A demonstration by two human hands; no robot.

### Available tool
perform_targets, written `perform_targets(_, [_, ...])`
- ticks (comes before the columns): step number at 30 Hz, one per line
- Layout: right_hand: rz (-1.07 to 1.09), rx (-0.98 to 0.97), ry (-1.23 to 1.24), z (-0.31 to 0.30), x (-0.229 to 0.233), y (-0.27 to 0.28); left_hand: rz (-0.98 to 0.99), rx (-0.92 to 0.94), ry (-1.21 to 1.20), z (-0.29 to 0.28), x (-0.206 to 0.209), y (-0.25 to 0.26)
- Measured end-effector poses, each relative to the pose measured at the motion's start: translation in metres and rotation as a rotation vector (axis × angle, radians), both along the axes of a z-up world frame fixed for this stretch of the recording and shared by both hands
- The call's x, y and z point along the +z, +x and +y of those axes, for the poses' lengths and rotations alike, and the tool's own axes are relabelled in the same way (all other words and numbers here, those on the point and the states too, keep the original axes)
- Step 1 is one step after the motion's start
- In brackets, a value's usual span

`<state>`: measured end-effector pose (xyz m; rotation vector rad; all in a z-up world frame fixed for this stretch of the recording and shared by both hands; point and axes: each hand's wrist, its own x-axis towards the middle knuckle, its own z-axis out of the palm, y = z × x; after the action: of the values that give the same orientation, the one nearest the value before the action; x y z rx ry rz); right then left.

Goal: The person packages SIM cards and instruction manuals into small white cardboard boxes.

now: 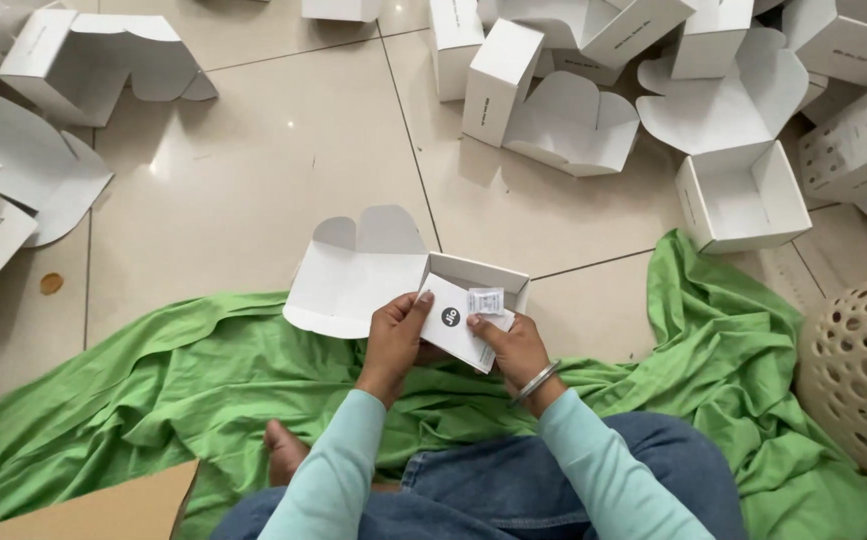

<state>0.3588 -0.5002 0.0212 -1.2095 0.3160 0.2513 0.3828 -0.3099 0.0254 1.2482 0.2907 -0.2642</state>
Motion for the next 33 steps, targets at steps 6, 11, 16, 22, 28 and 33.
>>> perform_targets(6, [0.014,-0.081,-0.037,-0.020,0.004,0.008,-0.398,0.072,0.986,0.003,0.021,0.012])
perform_targets(11, [-0.032,-0.104,-0.084,-0.023,0.006,0.011,-0.408,-0.105,1.404,-0.012,0.039,-0.001])
perform_targets(16, [-0.061,0.067,-0.295,-0.024,-0.008,0.006,-0.112,-0.287,1.553,-0.011,0.039,-0.012])
perform_targets(22, [0.019,0.223,-0.553,-0.018,0.008,0.002,-0.209,-0.313,1.606,0.010,0.035,-0.025])
perform_targets(28, [-0.126,0.338,-1.137,-0.006,0.029,0.013,-0.138,-0.266,1.505,0.015,0.040,-0.024])
perform_targets(33, [-0.268,0.365,-1.302,-0.008,-0.021,0.021,-0.076,-0.258,1.515,0.005,0.043,-0.009])
